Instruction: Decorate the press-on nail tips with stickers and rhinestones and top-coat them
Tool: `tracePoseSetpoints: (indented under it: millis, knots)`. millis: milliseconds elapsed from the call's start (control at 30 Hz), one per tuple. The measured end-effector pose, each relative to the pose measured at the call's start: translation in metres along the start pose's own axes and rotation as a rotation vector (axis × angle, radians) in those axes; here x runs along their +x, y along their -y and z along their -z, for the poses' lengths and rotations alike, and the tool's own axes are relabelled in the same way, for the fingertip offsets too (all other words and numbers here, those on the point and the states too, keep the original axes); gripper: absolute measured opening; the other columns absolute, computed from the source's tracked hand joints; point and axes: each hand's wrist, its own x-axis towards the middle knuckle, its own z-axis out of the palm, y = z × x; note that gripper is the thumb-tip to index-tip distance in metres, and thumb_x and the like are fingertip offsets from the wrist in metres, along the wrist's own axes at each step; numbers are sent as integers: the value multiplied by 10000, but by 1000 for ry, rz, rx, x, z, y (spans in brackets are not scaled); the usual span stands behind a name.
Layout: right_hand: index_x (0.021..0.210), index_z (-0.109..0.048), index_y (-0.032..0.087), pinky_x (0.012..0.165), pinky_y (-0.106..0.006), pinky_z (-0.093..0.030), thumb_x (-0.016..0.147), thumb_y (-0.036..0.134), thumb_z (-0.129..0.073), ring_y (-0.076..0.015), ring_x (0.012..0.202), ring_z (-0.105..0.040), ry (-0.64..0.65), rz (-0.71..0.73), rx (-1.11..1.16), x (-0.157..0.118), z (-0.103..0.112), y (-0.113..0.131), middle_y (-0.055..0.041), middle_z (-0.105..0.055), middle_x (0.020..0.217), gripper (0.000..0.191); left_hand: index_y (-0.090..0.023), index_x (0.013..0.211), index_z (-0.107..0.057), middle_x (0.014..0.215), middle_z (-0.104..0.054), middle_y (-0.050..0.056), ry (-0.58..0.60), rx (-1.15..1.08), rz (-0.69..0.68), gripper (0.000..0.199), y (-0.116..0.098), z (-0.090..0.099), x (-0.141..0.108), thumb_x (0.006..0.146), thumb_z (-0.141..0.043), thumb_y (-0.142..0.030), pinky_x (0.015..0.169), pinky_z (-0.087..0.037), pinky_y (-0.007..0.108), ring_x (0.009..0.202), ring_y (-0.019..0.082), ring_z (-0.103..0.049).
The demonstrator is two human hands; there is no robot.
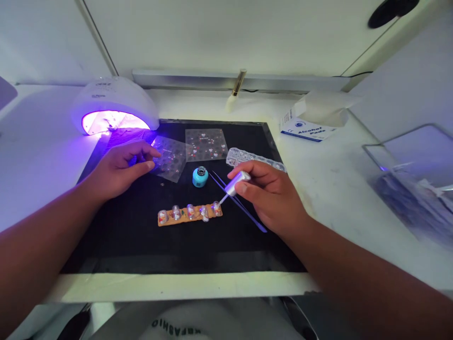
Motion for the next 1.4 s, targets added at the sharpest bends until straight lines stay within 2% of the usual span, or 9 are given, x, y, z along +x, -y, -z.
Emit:
tracePoseSetpoints:
  millis: [200,433,667,967,1133,1267,1400]
  knots:
    - [772,-663,229,593,-281,-482,699,291,-761,-121,599,-547,-19,-10,-25,0,1,0,28,-596,667,137,-209,950,-693,800,-643,-2,-1,3,4,180,-1,1,0,827,-622,-320,691,-443,291,735,154,-574]
    - [758,-670,217,602,-253,-459,714,209,-720,-99,608,-533,1,-14,-42,1,1,-2,39,-596,679,68,-203,945,-692,793,-633,-1,-2,-21,1,164,-2,1,1,822,-634,-294,700,-434,294,737,150,-566]
    - [769,-656,213,545,-241,-408,724,245,-714,-101,583,-504,42,-45,-90,0,0,0,34,-586,664,80,-208,948,-692,791,-630,-4,-2,-17,16,169,-1,0,1,825,-634,-309,705,-432,302,738,155,-564]
    - [741,-656,207,551,-240,-389,724,255,-711,-96,594,-484,13,-35,-97,3,1,-1,34,-562,663,75,-214,925,-697,767,-632,-7,-17,-6,39,170,-3,0,1,799,-639,-312,685,-428,303,718,153,-565]
    - [736,-659,211,567,-251,-409,714,236,-723,-99,592,-493,-32,-29,-100,3,1,0,34,-573,659,72,-224,913,-694,766,-633,-4,-22,-11,45,160,-4,0,1,798,-637,-318,678,-423,311,712,158,-558]
    - [746,-651,222,587,-260,-445,730,234,-717,-105,597,-517,-1,-29,-28,2,0,0,33,-589,666,69,-218,923,-693,769,-623,-5,-16,-13,39,158,-3,0,1,803,-634,-301,682,-420,308,716,152,-552]
    - [768,-650,220,571,-251,-437,741,246,-723,-103,594,-515,21,-38,-51,0,-1,0,31,-591,675,82,-215,945,-696,784,-627,-5,-11,-11,34,169,-2,0,1,815,-637,-305,692,-424,303,729,152,-558]
